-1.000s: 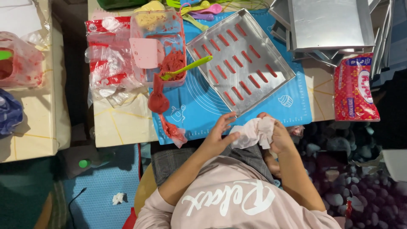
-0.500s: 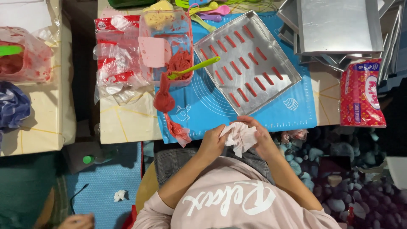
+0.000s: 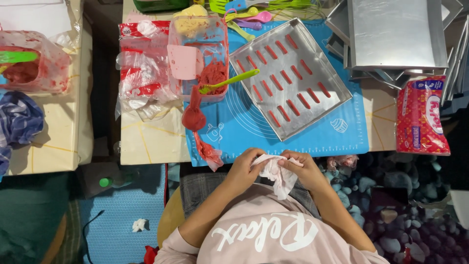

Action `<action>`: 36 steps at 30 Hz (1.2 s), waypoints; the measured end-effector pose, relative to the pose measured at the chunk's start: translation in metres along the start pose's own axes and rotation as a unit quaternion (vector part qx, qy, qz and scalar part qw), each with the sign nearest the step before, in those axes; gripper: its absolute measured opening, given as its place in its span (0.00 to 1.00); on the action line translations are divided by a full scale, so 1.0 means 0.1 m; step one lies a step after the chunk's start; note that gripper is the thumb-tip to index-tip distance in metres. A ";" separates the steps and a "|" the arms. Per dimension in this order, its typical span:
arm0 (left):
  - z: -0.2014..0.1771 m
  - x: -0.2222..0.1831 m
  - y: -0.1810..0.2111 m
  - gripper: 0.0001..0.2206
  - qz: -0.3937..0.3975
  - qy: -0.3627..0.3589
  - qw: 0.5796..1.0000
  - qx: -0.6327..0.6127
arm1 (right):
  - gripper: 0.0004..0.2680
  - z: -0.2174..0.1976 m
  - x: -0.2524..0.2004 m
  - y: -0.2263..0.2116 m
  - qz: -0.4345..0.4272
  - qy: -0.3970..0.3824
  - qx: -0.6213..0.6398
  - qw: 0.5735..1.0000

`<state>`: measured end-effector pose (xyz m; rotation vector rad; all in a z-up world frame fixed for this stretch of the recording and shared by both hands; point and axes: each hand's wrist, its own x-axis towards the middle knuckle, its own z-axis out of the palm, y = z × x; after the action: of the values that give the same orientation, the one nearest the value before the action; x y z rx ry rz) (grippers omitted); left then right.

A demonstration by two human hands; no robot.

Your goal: Piping red batter into strips on a baking tray and cleaning the tray surface

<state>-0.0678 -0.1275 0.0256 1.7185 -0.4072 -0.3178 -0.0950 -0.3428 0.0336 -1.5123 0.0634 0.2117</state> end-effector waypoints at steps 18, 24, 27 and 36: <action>0.24 -0.01 -0.22 0.09 0.026 0.080 0.992 -0.095 | 0.06 0.11 0.03 0.36 -0.129 -0.029 0.003 0.991; 0.05 -0.05 0.00 0.08 -0.003 0.097 0.991 -0.088 | 0.03 -0.05 -0.03 0.28 -0.005 -0.043 -0.070 0.997; 0.03 -0.05 -0.06 0.11 0.001 0.122 0.988 -0.097 | 0.03 -0.04 -0.04 0.28 -0.040 -0.035 -0.041 0.998; 0.18 -0.04 -0.37 0.21 0.012 0.157 0.986 -0.054 | 0.05 -0.02 -0.01 0.54 -0.066 -0.042 0.014 0.997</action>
<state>-0.0758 -0.1360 -0.0144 1.6228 -0.1766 -0.0480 -0.1050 -0.3421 -0.0196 -1.4720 -0.0997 0.1664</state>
